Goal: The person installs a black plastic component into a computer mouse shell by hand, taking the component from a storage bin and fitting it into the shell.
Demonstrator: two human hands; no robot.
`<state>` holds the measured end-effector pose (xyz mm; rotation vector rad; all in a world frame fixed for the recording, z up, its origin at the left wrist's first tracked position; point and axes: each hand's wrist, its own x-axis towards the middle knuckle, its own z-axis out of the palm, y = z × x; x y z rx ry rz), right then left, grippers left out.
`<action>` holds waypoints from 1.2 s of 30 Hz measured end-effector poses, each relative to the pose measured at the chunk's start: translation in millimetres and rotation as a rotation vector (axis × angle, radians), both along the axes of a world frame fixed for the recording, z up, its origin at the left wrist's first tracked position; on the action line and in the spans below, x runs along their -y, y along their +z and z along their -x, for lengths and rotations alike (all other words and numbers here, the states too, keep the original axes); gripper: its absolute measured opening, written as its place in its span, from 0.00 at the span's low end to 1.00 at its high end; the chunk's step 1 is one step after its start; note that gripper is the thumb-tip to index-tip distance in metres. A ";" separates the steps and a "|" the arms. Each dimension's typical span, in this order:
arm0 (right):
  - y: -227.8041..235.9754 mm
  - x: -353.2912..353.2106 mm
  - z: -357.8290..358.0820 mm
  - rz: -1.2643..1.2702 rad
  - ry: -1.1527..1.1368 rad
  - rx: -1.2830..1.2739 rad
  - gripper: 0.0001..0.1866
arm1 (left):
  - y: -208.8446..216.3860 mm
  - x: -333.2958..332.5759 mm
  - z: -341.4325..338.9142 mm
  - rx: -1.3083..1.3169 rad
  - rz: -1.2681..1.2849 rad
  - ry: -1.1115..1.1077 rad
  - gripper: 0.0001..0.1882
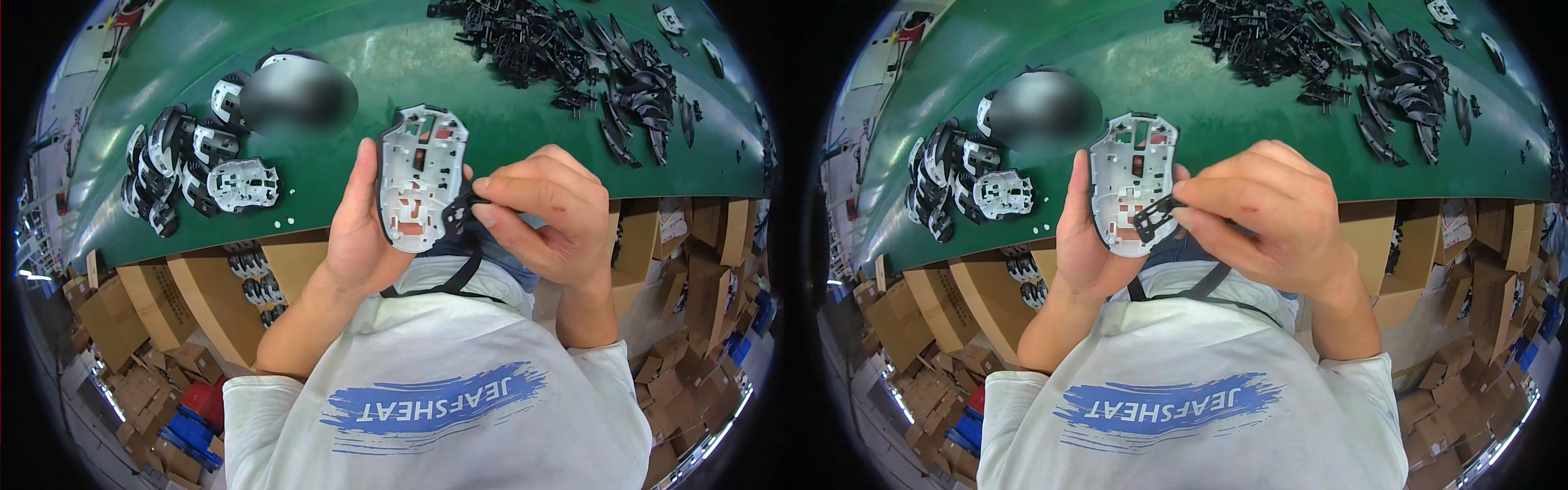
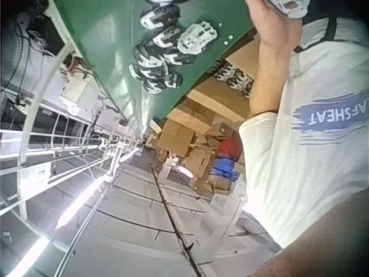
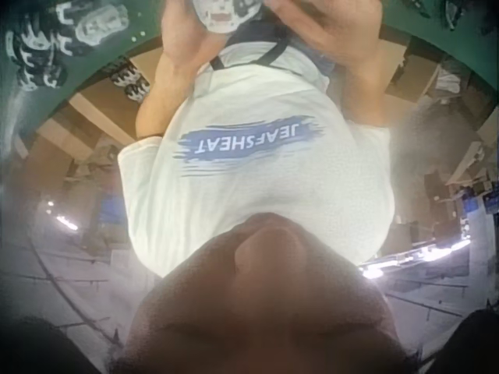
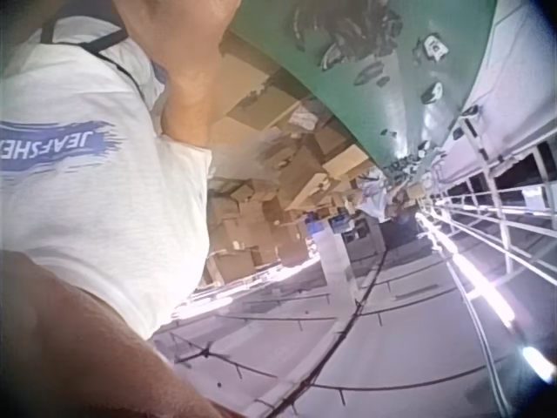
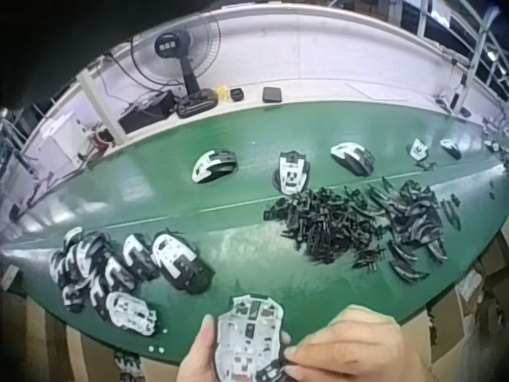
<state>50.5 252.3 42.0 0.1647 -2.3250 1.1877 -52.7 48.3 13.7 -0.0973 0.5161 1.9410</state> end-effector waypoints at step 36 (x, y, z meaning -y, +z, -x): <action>-0.4 48.5 21.7 -0.273 -0.038 0.074 0.19 | 21.6 39.7 3.0 0.016 0.204 -0.129 0.33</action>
